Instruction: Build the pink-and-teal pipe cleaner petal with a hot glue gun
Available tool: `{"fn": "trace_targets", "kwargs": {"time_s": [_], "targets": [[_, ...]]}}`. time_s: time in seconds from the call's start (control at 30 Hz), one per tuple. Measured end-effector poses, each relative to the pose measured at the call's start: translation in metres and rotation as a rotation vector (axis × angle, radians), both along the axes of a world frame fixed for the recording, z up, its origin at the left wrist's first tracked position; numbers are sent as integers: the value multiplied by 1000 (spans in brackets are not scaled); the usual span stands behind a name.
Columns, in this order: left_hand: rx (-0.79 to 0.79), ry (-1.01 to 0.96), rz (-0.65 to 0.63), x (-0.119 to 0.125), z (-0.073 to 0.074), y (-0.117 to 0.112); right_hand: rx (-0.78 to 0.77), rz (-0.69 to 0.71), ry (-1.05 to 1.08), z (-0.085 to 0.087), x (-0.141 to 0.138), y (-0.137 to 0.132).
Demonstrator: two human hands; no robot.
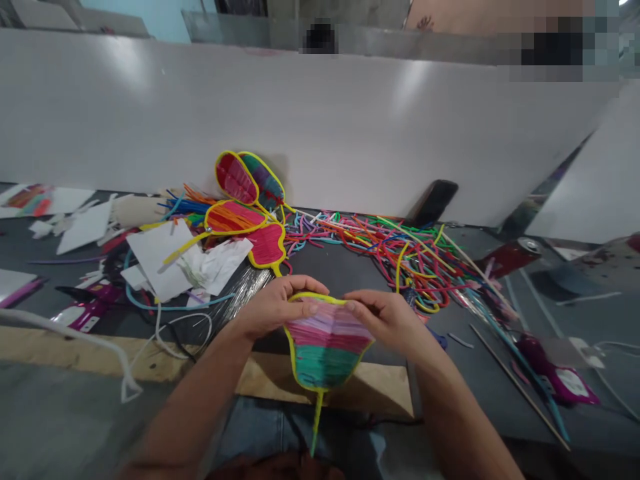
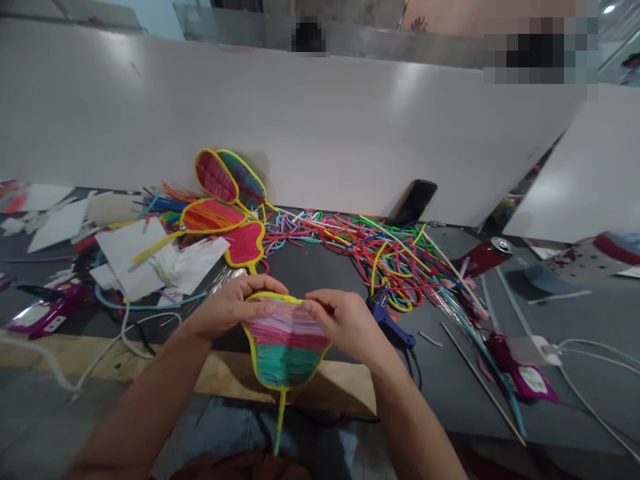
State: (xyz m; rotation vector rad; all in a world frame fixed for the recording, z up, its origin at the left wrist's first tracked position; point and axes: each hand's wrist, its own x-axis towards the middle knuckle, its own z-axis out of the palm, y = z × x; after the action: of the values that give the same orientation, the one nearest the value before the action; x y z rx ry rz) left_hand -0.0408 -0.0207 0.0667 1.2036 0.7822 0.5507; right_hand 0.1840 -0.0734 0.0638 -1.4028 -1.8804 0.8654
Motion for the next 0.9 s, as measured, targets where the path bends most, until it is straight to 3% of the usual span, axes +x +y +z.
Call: {"fn": "trace_targets", "kwargs": {"time_s": [0.13, 0.27, 0.4, 0.67, 0.77, 0.9], "targets": [[180, 172, -149, 3, 19, -7, 88, 41, -137, 11, -8, -19], [297, 334, -230, 7, 29, -18, 139, 95, -169, 12, -11, -36], [350, 393, -303, 11, 31, -30, 125, 119, -160, 7, -10, -44], [359, 428, -274, 22, 28, -39, 208, 77, -141, -7, -10, -50], [380, 455, -301, 23, 25, -36, 159, 88, -122, -10, -5, -51], [416, 488, -302, 23, 22, -33, -48, 70, -20, -10, 5, -53]]}}
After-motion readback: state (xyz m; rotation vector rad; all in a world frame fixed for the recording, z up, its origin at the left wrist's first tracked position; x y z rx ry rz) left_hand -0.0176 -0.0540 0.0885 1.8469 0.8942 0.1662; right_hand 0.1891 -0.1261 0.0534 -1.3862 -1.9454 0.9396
